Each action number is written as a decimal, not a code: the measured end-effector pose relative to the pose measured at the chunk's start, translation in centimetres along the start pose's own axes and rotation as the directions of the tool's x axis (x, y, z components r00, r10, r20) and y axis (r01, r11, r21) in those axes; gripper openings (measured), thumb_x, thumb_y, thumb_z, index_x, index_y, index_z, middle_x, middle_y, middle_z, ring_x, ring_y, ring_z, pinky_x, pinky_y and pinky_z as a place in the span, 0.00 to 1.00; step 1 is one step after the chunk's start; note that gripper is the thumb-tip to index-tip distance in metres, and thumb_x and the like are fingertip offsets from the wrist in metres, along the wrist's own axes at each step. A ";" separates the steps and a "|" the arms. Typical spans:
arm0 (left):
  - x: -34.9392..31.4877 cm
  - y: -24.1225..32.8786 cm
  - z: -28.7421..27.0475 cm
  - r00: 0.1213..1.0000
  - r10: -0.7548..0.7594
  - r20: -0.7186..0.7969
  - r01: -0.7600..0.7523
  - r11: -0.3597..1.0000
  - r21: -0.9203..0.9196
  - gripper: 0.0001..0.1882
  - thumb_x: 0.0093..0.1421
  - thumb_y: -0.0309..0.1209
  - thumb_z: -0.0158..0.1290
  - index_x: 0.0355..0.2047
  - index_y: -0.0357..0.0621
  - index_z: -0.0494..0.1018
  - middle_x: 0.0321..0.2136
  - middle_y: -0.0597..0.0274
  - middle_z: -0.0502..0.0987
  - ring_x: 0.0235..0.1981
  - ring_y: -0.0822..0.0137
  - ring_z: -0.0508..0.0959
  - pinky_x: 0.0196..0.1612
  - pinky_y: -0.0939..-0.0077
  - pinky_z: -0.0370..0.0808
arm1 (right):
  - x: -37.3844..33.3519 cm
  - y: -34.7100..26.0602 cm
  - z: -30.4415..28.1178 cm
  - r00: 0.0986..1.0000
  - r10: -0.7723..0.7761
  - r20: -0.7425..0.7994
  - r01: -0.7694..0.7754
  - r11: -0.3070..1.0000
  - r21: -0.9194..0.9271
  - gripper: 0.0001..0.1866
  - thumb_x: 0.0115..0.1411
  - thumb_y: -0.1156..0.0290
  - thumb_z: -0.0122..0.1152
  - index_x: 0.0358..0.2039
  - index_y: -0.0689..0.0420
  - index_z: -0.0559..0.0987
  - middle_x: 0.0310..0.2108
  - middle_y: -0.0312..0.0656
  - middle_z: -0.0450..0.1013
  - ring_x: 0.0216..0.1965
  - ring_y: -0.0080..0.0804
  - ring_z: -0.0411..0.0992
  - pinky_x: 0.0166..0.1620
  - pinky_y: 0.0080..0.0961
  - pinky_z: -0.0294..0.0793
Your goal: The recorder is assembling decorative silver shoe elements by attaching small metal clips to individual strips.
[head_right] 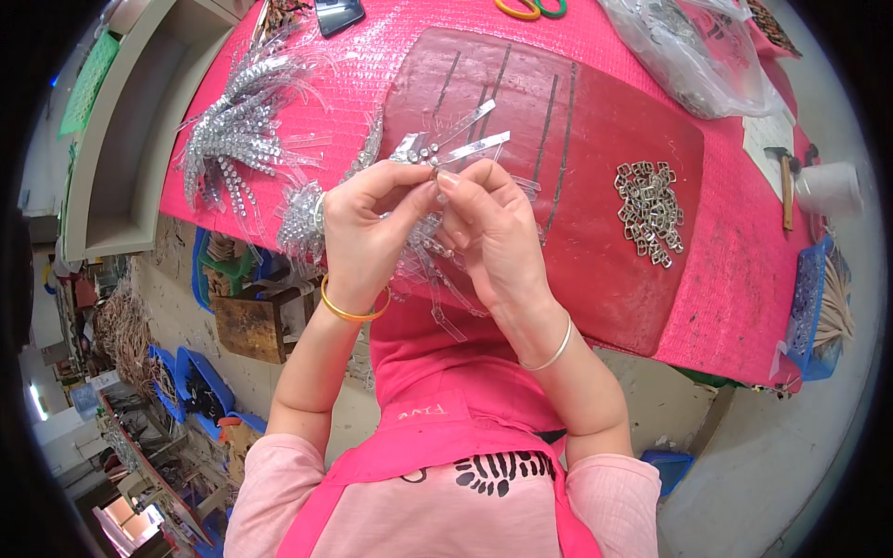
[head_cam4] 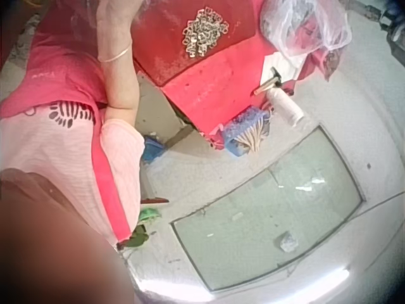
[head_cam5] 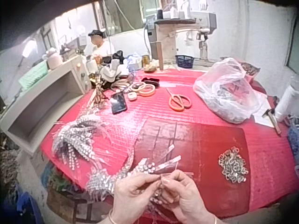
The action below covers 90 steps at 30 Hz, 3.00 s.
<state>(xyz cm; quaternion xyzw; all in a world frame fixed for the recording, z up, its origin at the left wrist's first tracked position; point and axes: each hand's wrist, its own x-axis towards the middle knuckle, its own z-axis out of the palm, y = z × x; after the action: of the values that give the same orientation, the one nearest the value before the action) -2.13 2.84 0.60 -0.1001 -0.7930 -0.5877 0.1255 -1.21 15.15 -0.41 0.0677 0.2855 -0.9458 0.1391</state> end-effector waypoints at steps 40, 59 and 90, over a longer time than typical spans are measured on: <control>-0.2 -0.8 -4.9 0.721 0.432 0.542 -0.576 0.808 0.122 0.07 0.40 0.24 0.56 0.24 0.44 0.73 0.28 0.65 0.74 0.34 0.63 0.72 0.41 0.67 0.66 | -1.0 -1.6 -1.3 0.993 0.101 0.064 -0.075 0.945 -0.319 0.02 0.53 0.76 0.55 0.28 0.58 0.71 0.19 0.30 0.66 0.17 0.13 0.58 0.21 0.12 0.55; 2.5 -1.6 -0.3 0.897 0.245 0.369 -0.417 0.746 0.520 0.02 0.46 0.24 0.51 0.20 0.40 0.69 0.19 0.59 0.69 0.27 0.56 0.71 0.30 0.66 0.67 | -0.7 -6.4 -2.8 0.973 -0.134 0.190 0.216 0.227 -0.950 0.04 0.49 0.77 0.55 0.27 0.63 0.72 0.22 0.34 0.69 0.24 0.16 0.65 0.29 0.14 0.64; 5.1 0.5 0.5 0.812 -0.263 0.522 0.471 0.822 -0.319 0.09 0.53 0.26 0.51 0.31 0.32 0.73 0.20 0.61 0.75 0.21 0.76 0.73 0.23 0.84 0.70 | 2.2 -7.8 -1.3 0.975 -0.223 0.012 0.187 0.787 -0.588 0.06 0.52 0.77 0.57 0.32 0.65 0.75 0.24 0.38 0.73 0.23 0.23 0.73 0.27 0.13 0.71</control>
<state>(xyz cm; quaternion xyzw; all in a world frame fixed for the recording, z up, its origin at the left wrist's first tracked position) -6.82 3.47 2.51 -0.1011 -0.6521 -0.7219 -0.2085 -5.58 21.65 2.13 0.0178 0.5723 -0.8188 0.0413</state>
